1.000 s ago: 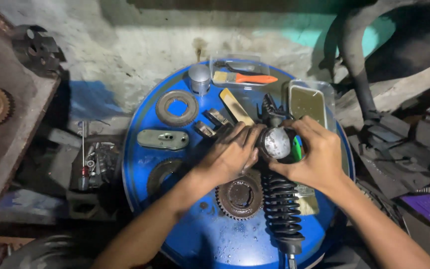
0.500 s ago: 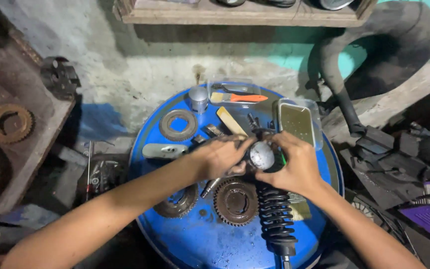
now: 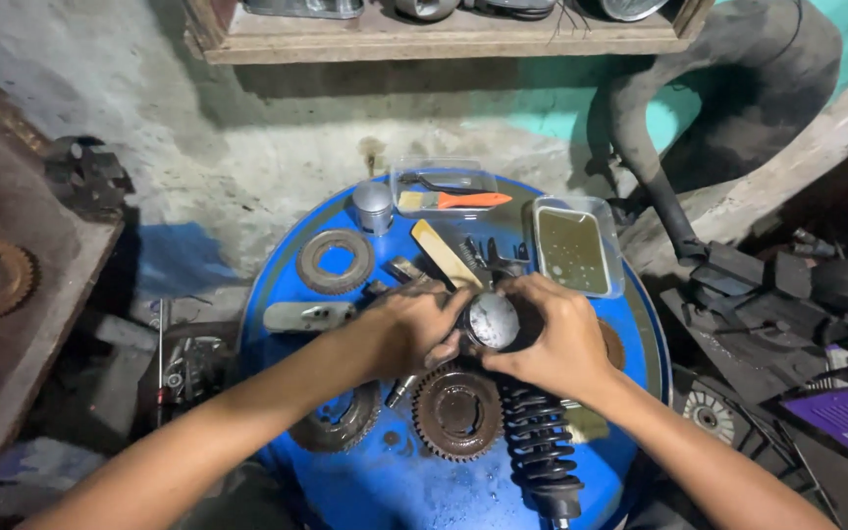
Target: Cleaning a motorcycle engine piston using a brush and solvent on a makeshift workbench.
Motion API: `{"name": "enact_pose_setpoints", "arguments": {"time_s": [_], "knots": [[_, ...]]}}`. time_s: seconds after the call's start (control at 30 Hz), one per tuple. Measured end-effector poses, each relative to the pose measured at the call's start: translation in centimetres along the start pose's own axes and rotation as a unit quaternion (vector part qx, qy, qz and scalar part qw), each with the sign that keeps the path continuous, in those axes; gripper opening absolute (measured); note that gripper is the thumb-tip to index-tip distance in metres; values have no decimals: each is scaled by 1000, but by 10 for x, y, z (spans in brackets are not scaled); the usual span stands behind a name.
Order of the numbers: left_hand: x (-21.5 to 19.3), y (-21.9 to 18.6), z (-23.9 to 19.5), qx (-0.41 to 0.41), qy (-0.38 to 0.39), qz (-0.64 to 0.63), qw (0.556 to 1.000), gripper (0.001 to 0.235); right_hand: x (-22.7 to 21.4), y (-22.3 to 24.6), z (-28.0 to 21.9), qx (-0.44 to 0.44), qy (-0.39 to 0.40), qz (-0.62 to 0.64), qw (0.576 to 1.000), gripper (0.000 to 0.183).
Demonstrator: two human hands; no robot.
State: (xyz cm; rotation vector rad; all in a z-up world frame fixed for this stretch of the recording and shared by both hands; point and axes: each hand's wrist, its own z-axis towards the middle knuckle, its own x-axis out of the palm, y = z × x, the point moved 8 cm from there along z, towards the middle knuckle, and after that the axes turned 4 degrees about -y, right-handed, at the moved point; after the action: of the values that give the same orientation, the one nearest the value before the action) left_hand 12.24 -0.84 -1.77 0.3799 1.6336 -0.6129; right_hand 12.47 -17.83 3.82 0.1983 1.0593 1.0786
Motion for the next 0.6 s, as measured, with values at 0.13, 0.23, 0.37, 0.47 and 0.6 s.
{"name": "enact_pose_setpoints", "arguments": {"time_s": [0.13, 0.23, 0.37, 0.47, 0.6], "knots": [[9, -2, 3, -24, 27, 27, 999, 78, 2, -6, -1, 15, 17, -10, 1000, 74], [-4, -9, 3, -43, -20, 74, 996, 73, -2, -4, 3, 15, 24, -22, 999, 75], [-19, -16, -12, -13, 1, -5, 1000, 64, -1, 2, -4, 13, 36, -30, 999, 77], [-2, -10, -12, -25, 39, -24, 999, 62, 3, 2, -8, 15, 38, -28, 999, 79], [-14, -13, -9, -39, 29, -58, 997, 63, 2, 8, -2, 23, 40, -32, 998, 70]]}}
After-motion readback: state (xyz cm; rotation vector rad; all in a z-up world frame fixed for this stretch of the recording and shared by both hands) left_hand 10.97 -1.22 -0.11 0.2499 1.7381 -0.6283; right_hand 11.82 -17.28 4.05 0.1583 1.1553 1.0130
